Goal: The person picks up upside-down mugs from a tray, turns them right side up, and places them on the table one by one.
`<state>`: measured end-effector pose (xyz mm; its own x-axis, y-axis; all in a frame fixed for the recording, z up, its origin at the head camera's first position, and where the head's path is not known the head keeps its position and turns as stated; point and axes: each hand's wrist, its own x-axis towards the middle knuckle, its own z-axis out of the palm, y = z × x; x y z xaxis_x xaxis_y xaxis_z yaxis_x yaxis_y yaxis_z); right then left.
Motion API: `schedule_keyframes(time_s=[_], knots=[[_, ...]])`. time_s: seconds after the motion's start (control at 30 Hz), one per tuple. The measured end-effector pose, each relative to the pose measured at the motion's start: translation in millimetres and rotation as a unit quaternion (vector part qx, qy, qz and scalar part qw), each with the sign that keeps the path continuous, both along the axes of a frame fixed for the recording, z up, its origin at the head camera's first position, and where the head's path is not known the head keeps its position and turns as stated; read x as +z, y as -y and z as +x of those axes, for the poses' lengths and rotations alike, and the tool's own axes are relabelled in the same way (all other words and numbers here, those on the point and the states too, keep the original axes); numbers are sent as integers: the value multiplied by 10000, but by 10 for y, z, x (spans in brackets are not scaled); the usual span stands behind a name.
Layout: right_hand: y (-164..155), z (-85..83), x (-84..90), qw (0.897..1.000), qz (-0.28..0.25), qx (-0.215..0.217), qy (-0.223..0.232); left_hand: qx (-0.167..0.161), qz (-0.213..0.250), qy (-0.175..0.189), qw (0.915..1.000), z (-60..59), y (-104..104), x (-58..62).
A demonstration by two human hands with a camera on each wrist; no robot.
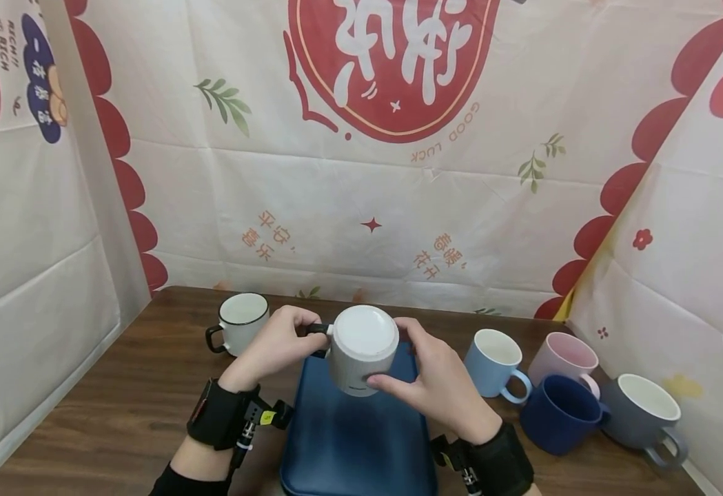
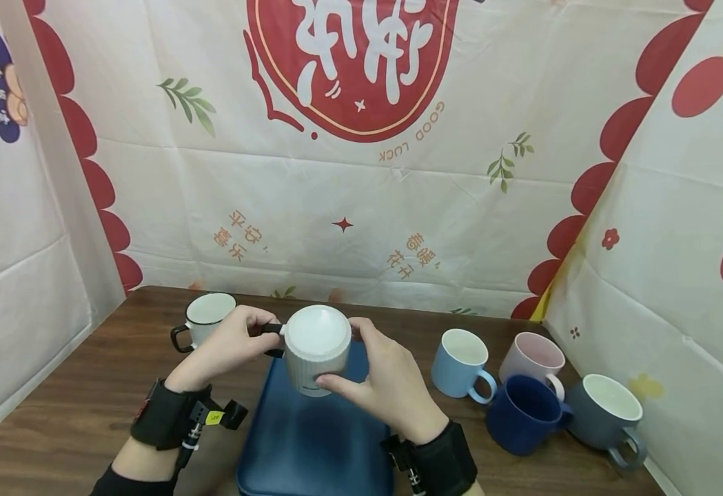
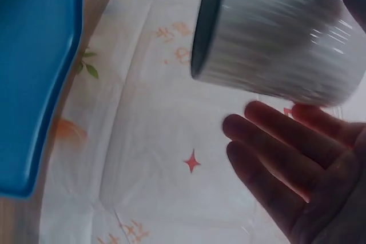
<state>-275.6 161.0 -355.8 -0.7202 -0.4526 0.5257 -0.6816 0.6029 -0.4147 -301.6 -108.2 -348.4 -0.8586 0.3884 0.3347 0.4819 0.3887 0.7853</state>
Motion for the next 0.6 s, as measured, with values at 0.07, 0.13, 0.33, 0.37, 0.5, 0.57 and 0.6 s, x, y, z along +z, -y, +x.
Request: schedule_keyframes(time_s=[0.07, 0.13, 0.33, 0.37, 0.5, 0.57, 0.6], knots=[[10, -16, 9, 9994, -268, 211, 109, -5, 84, -63, 9999, 11, -16, 35], [7, -25, 20, 9976, -501, 424, 198, -30, 218, -59, 9997, 15, -36, 54], [-28, -1, 55, 9931, -848, 682, 431, -147, 635, 5, 9979, 36, -88, 59], [-33, 3, 57, 9922, -908, 719, 467, -173, 675, -14, 9976, 45, -94, 59], [-56, 28, 78, 9860, -1311, 841, 600, -394, 820, -21, 9959, 83, -123, 65], [-73, 40, 98, 9827, -1525, 841, 629, -540, 901, -21, 9945, 103, -140, 76], [-83, 45, 109, 9814, -1612, 824, 641, -610, 934, -12, 9938, 111, -148, 81]])
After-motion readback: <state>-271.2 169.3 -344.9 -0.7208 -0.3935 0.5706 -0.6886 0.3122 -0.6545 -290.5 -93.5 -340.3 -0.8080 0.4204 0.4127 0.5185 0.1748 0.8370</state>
